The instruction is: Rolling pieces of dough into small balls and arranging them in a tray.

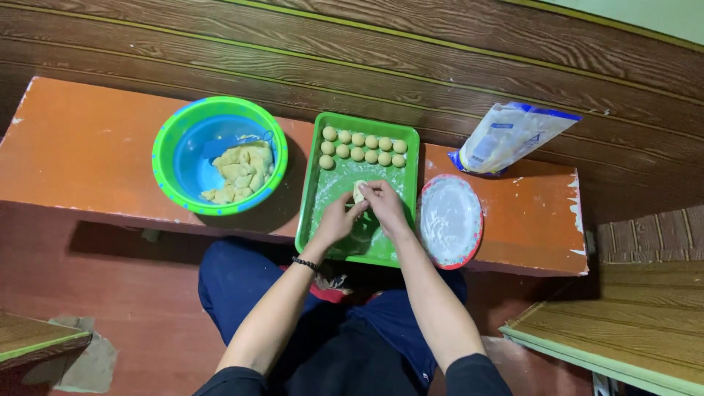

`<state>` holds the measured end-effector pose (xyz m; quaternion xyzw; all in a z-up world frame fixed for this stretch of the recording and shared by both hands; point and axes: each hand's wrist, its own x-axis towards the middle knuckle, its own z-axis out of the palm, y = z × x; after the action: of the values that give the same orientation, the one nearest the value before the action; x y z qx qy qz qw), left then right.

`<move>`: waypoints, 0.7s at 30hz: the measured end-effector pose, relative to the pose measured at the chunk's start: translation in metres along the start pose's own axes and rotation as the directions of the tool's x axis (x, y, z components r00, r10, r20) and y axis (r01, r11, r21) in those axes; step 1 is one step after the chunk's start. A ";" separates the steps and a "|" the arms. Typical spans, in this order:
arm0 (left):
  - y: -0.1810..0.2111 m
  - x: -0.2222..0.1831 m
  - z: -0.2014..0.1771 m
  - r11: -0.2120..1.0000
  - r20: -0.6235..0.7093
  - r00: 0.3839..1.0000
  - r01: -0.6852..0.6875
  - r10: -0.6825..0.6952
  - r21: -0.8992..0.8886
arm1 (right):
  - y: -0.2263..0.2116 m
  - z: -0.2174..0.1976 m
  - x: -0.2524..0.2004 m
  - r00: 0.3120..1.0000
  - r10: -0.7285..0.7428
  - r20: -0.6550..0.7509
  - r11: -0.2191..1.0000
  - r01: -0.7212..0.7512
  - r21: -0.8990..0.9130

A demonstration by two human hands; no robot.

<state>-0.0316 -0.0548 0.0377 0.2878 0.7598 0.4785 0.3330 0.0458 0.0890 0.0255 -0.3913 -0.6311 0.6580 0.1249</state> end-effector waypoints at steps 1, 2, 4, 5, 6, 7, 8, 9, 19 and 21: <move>0.003 0.001 -0.001 1.000 -0.002 1.000 -0.006 0.006 0.002 | -0.005 -0.005 0.000 1.000 -0.007 -0.001 1.000 0.007 0.001; 0.006 0.002 -0.001 0.999 -0.011 0.999 -0.046 0.046 0.014 | -0.009 -0.010 0.001 0.998 -0.048 0.037 0.998 0.050 -0.048; 0.011 -0.011 0.001 0.998 -0.013 0.998 -0.066 0.066 0.025 | -0.013 -0.018 -0.011 0.995 -0.066 0.080 0.993 0.074 -0.095; 0.017 -0.012 -0.001 0.998 0.024 0.998 -0.061 0.061 0.002 | -0.021 -0.020 -0.013 0.978 -0.145 0.148 0.985 0.157 -0.076; 0.023 -0.014 -0.003 0.998 0.061 0.997 -0.056 0.057 -0.021 | -0.028 -0.022 -0.014 0.951 -0.223 0.213 0.970 0.239 -0.051; 0.022 -0.014 -0.006 0.998 0.060 0.997 -0.057 0.058 -0.021 | -0.039 -0.026 -0.020 0.951 -0.224 0.214 0.969 0.240 -0.052; 0.022 -0.015 -0.008 0.986 0.090 0.991 -0.084 0.098 -0.141 | -0.050 -0.031 -0.025 0.952 -0.170 0.253 0.976 0.199 -0.091; 0.020 -0.017 -0.010 0.960 0.115 0.984 -0.105 0.139 -0.261 | -0.059 -0.035 -0.031 0.950 -0.113 0.291 0.979 0.156 -0.132; 0.023 -0.015 -0.006 0.945 0.071 0.997 0.007 0.017 -0.326 | -0.039 -0.017 -0.024 0.965 -0.201 0.168 0.961 0.227 -0.155; 0.021 -0.016 -0.012 0.902 0.098 0.995 0.025 0.020 -0.432 | -0.042 -0.016 -0.029 0.963 -0.151 0.221 0.988 0.157 -0.010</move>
<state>-0.0284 -0.0652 0.0641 0.2294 0.6175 0.6196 0.4267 0.0623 0.0887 0.0767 -0.2676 -0.6786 0.6767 0.0996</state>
